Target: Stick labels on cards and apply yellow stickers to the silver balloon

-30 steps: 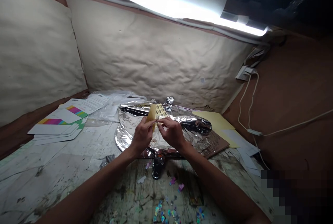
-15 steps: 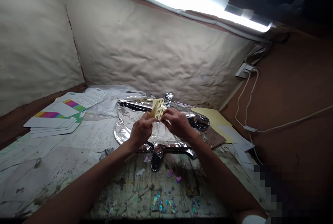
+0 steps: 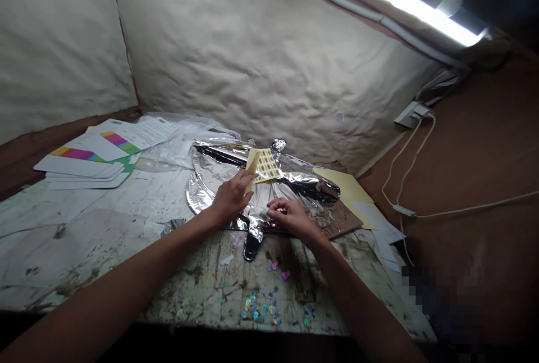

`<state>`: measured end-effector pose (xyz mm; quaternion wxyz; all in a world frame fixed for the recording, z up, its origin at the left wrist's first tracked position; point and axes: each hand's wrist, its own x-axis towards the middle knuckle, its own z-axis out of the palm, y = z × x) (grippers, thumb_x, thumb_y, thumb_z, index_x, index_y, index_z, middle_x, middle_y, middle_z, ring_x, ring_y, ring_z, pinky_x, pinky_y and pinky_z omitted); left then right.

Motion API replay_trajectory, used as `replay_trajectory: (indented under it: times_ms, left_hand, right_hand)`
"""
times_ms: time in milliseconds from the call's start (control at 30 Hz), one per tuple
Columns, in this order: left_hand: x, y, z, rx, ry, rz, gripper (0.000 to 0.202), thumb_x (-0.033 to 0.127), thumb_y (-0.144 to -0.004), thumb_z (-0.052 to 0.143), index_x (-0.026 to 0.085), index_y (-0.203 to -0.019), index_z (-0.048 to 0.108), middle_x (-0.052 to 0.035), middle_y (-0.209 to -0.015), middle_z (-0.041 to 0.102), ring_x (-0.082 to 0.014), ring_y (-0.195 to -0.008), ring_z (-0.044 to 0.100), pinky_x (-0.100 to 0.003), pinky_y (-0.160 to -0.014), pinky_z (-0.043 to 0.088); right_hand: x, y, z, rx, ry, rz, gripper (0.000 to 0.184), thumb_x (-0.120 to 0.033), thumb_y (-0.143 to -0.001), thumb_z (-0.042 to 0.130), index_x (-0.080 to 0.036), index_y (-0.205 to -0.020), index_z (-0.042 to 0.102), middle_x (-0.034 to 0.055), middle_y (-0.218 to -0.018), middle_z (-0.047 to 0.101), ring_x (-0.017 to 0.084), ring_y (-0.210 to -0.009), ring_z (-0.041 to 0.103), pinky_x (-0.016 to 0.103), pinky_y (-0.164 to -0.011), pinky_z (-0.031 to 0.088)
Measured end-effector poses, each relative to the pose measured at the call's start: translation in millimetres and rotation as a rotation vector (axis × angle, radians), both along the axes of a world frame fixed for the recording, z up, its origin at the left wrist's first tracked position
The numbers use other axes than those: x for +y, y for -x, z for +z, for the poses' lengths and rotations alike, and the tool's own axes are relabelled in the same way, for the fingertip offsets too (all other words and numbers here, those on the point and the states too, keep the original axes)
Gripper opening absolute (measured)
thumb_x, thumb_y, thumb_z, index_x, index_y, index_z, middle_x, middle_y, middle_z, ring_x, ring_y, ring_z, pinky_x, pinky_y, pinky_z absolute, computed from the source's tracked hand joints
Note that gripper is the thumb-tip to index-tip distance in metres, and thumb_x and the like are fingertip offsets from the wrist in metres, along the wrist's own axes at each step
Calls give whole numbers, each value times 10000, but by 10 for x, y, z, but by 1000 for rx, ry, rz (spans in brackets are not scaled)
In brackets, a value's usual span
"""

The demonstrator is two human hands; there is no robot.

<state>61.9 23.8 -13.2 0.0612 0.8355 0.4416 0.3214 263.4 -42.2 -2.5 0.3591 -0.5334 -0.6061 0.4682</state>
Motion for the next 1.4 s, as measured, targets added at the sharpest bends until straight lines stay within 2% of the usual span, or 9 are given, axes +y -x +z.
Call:
replay_trajectory:
  times_ms: [167,467,700,767,867,1033,1100,1267,1400]
  left_hand:
    - [5,-9,-58,140,54,-22,573,204,-815,569,250,-1378,476,-66,-1264,542,-208,-860,639,-300,-657,490]
    - [24,-16,-106,185,55,2,595,216,-819,556,274,-1400,445,-54,-1279,547,-207,-802,644,-306,-618,464]
    - [36,-11,-108,162,46,-12,616,217,-823,561,254,-1424,429,-59,-1160,617,-235,-850,646,-314,-664,473]
    - [39,-8,-114,150,48,-23,624,209,-820,563,250,-1427,428,-63,-1146,627,-236,-857,646,-315,-683,479]
    - [39,2,-111,127,46,-37,625,193,-815,561,230,-1426,436,-78,-1148,633,-242,-860,647,-330,-709,494]
    - [95,37,-88,-53,61,-46,609,200,-810,591,164,-1405,465,-114,-1219,625,-257,-1003,634,-353,-849,514]
    - [131,50,-75,-165,71,-19,603,197,-795,610,147,-1384,487,-119,-1268,612,-251,-1043,626,-351,-904,508]
    - [165,65,-37,-339,46,70,616,180,-779,634,187,-1378,492,-100,-1248,630,-209,-904,664,-337,-842,548]
    - [138,63,22,-438,-37,63,621,189,-817,604,213,-1416,442,-106,-1285,601,-225,-1037,633,-326,-824,556]
  right_hand:
    - [94,28,-131,-5,48,76,321,-432,-658,752,-149,-695,602,-1,-652,589,122,-577,543,245,-569,425]
    - [161,-2,-184,-113,61,92,236,-373,-718,686,-148,-692,619,11,-593,626,131,-538,555,237,-531,395]
    - [40,150,-111,-610,-229,-53,74,-210,-769,658,-170,-709,675,35,-825,625,151,-754,591,262,-690,428]
    - [-9,172,-126,-683,-326,-55,63,-218,-802,645,-179,-832,684,46,-902,617,155,-787,586,273,-715,437]
    - [-76,134,-114,-709,-438,-73,311,-209,-839,625,-188,-1148,598,75,-1069,596,145,-771,585,297,-743,465]
    - [-176,-7,-1,-678,-598,389,252,-181,-857,638,-242,-1101,656,74,-1136,612,198,-1029,586,322,-882,470]
    - [-182,-43,-4,-665,-661,438,226,-210,-867,646,-257,-1087,675,71,-1144,633,204,-1060,579,324,-887,468]
    - [-111,-70,-140,-549,-683,360,135,-201,-909,569,-213,-947,697,64,-988,699,173,-903,635,292,-813,477]
    - [-45,-47,-199,-338,-473,91,168,-329,-857,619,-170,-823,663,37,-790,669,151,-708,598,263,-676,456]
